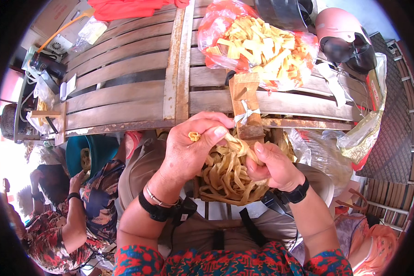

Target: The person weaves and folds long yellow strips of material by hand, occasionally pulling them through a fixed wooden slot on the table.

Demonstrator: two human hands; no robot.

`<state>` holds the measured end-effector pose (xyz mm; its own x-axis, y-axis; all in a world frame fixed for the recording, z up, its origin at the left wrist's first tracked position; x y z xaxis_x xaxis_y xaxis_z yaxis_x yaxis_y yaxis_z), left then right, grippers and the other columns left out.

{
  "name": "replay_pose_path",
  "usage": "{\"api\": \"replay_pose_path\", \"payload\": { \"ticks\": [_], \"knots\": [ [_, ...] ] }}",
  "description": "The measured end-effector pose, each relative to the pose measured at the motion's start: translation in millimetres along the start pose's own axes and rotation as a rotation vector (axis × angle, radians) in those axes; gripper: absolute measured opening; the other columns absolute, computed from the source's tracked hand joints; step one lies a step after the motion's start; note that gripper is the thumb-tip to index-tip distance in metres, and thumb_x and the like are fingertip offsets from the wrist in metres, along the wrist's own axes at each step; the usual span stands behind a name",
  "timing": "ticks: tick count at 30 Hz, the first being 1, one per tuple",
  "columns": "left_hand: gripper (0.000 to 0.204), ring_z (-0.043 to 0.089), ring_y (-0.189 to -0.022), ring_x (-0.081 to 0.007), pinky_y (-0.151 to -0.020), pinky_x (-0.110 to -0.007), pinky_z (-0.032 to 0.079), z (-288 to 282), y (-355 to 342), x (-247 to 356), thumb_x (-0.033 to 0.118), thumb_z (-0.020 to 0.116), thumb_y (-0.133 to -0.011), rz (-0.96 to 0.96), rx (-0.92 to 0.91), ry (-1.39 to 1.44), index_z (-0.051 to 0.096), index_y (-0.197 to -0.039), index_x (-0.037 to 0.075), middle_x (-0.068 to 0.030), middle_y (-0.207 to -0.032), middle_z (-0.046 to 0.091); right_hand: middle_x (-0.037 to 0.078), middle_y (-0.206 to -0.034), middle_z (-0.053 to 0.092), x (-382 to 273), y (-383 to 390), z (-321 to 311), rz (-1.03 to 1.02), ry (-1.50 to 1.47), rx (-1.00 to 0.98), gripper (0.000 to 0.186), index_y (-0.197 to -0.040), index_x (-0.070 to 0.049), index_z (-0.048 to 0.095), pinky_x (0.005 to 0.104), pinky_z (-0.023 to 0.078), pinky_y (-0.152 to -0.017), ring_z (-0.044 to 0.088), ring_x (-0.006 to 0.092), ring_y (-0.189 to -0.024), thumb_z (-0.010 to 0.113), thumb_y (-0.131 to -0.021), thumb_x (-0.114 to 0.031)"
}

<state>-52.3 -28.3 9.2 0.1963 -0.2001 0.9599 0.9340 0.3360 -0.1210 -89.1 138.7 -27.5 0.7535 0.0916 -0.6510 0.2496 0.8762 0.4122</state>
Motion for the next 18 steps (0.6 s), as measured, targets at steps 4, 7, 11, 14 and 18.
{"api": "replay_pose_path", "payload": {
  "ticks": [4, 7, 11, 14, 18],
  "knots": [
    [0.038, 0.060, -0.065, -0.0112, -0.057, -0.023, 0.048, 8, 13, -42, 0.019, 0.074, -0.080, -0.581, -0.238, 0.212, 0.056, -0.109, 0.003, -0.0059, -0.082, 0.064, -0.003, -0.067, 0.050, 6, -6, -3, 0.043, 0.079, 0.114, 0.038, -0.083, -0.004, 0.060, 0.0177, 0.024, -0.044, 0.033, 0.0018, -0.051, 0.051, -0.095, -0.039],
    [0.041, 0.059, -0.062, -0.0127, -0.057, -0.023, 0.048, 20, 21, -55, 0.022, 0.075, -0.079, -0.650, -0.288, 0.578, 0.055, -0.108, 0.002, -0.0071, -0.085, 0.061, -0.003, -0.068, 0.050, 5, -6, -2, 0.025, 0.042, 0.188, 0.037, -0.083, -0.004, 0.061, 0.0169, 0.025, -0.044, 0.034, 0.0011, -0.053, 0.054, -0.094, -0.038],
    [0.034, 0.057, -0.062, -0.0098, -0.057, -0.021, 0.046, 28, 26, -55, 0.012, 0.072, -0.080, -0.630, -0.302, 0.631, 0.056, -0.109, 0.004, -0.0048, -0.084, 0.062, -0.006, -0.064, 0.045, 8, -3, -13, 0.013, 0.092, 0.175, 0.036, -0.083, -0.004, 0.061, 0.0163, 0.025, -0.045, 0.034, 0.0007, -0.055, 0.054, -0.094, -0.039],
    [0.028, 0.054, -0.061, -0.0070, -0.055, -0.019, 0.044, 34, 25, -52, 0.006, 0.069, -0.082, -0.645, -0.289, 0.552, 0.056, -0.107, 0.005, -0.0021, -0.081, 0.062, -0.006, -0.064, 0.045, 6, -3, -8, -0.013, 0.136, 0.190, 0.035, -0.084, -0.005, 0.061, 0.0163, 0.026, -0.046, 0.034, 0.0009, -0.055, 0.055, -0.094, -0.038],
    [0.022, 0.052, -0.056, -0.0062, -0.049, -0.018, 0.041, 33, 17, -44, 0.004, 0.069, -0.081, -0.570, -0.300, 0.263, 0.058, -0.100, 0.006, -0.0010, -0.076, 0.061, -0.004, -0.073, 0.053, -3, 1, -11, -0.025, 0.191, 0.284, 0.035, -0.093, -0.004, 0.064, 0.0164, 0.028, -0.047, 0.036, 0.0015, -0.056, 0.059, -0.091, -0.038]
  ]
}}
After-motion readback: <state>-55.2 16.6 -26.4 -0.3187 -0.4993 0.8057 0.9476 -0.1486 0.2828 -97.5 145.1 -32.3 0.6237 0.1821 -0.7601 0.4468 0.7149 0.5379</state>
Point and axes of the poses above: each hand's wrist, its own y-axis away from the middle knuckle, its own z-axis out of the palm, x = y × z, the point moved 6 cm from there along -y, towards the middle knuckle
